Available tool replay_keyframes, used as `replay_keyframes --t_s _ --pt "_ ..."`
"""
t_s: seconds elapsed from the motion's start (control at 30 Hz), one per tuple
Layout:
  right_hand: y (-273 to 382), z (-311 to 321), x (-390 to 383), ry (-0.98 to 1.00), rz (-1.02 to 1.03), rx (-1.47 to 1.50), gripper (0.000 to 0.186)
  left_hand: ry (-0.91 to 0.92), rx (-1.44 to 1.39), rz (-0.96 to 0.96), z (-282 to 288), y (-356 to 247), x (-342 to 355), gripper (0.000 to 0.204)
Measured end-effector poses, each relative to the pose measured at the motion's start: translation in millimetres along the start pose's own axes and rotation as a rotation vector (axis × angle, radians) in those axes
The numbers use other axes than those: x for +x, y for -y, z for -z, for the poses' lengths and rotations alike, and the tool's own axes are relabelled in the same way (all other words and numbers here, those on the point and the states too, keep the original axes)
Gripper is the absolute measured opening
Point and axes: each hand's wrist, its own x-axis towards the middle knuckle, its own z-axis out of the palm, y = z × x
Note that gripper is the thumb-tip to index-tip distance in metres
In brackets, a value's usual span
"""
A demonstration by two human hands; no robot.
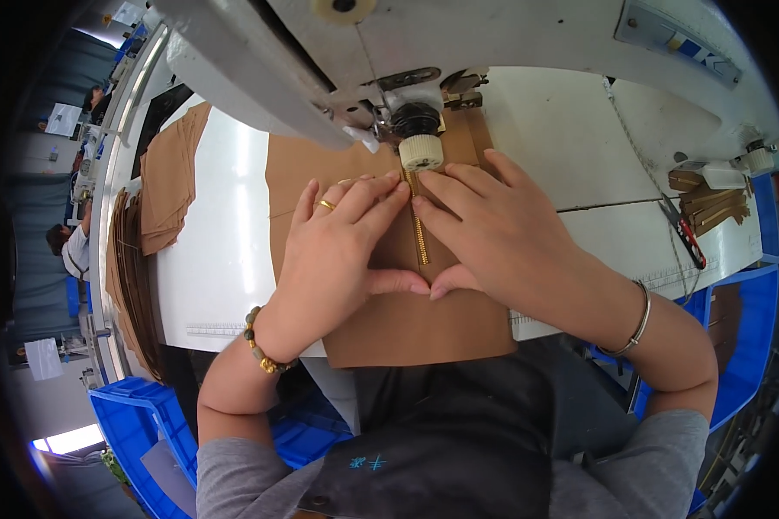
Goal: Sewing and assembling leather components using an industrial sewing machine.
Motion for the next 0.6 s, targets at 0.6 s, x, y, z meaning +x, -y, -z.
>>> replay_keyframes --t_s 0.6 --pt "-5.7 -10.2 1.7 -0.084 0.003 0.118 0.049 -0.135 -0.072 0.006 -12.6 6.1 1.2 0.072"
